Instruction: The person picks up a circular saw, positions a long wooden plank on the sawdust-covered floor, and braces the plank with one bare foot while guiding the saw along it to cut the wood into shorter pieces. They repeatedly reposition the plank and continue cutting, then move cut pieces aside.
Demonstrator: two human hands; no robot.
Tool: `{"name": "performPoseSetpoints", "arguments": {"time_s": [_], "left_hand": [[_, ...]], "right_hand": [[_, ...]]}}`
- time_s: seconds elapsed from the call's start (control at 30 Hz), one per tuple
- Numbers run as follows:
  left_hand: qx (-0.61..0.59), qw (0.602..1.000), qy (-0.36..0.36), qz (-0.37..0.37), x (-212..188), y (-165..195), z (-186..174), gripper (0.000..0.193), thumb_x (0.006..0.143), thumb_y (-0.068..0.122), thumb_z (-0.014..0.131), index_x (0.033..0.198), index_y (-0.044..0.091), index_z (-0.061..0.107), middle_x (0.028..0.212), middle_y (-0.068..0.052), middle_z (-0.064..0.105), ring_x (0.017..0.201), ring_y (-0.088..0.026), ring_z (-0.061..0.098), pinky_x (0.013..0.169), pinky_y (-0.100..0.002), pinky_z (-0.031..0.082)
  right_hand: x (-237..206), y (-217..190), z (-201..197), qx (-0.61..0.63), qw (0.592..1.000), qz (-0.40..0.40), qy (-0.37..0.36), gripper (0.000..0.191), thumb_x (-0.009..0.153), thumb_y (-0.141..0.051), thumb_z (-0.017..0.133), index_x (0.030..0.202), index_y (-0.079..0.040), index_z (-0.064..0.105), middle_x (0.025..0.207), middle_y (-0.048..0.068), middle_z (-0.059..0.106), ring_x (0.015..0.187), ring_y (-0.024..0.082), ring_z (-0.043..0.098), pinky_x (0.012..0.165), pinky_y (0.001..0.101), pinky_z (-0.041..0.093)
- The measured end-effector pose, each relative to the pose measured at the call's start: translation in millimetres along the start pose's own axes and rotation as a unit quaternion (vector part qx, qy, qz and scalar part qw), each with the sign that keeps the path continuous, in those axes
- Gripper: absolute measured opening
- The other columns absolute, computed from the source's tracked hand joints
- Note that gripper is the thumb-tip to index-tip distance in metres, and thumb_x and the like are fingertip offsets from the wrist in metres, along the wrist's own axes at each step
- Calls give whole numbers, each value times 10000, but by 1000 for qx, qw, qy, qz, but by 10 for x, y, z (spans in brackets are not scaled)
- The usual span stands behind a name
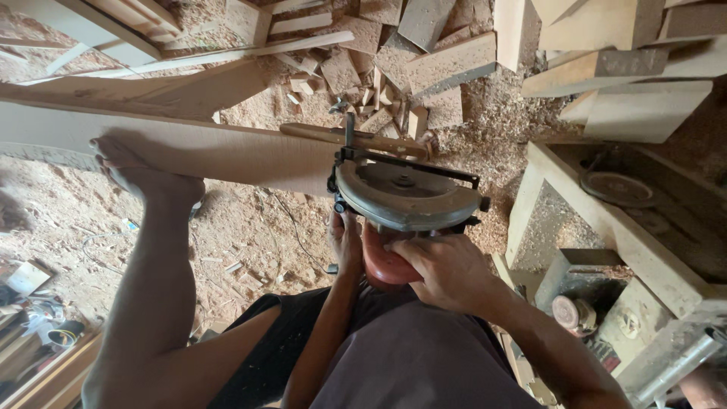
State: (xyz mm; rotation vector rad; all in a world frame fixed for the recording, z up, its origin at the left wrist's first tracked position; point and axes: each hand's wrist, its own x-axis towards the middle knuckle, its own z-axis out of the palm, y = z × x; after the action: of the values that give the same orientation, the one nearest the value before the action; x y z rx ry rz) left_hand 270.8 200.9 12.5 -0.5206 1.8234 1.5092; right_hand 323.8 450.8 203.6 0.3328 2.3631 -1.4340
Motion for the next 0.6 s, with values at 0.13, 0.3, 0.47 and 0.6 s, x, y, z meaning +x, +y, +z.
{"name": "performPoseSetpoints", "arguments": {"time_s": [0.13,0.3,0.47,0.6], "left_hand": [[-12,1000,2,-1,0,4,13,221,1091,274,509,1140,88,618,876,67,563,733,-12,432,615,-214,369],[-35,999,7,38,65,-126,-9,189,1100,262,555,1039,87,596,809,72,512,716,-16,412,584,-221,332],[-9,999,12,48,74,-123,-4,201,1088,263,563,979,97,591,750,75,448,678,-23,375,564,-227,307],[23,995,17,97,62,-2,31,286,1109,294,560,907,91,555,784,69,466,727,-32,397,615,-242,353]], "right_hand": [[13,-49,-44,-13,1000,18,-13,441,716,-169,743,1152,-122,694,922,128,768,842,354,727,750,485,549],[25,-50,-32,-15,1000,11,0,407,728,-183,758,1125,-113,700,917,123,771,835,340,729,752,473,560],[60,-47,-10,-12,999,-19,42,405,702,-159,753,1103,-111,725,895,112,780,788,323,735,718,448,573],[100,-79,-11,-9,995,-51,80,342,743,-163,753,1080,-110,737,874,101,780,757,292,745,705,426,579]]}}
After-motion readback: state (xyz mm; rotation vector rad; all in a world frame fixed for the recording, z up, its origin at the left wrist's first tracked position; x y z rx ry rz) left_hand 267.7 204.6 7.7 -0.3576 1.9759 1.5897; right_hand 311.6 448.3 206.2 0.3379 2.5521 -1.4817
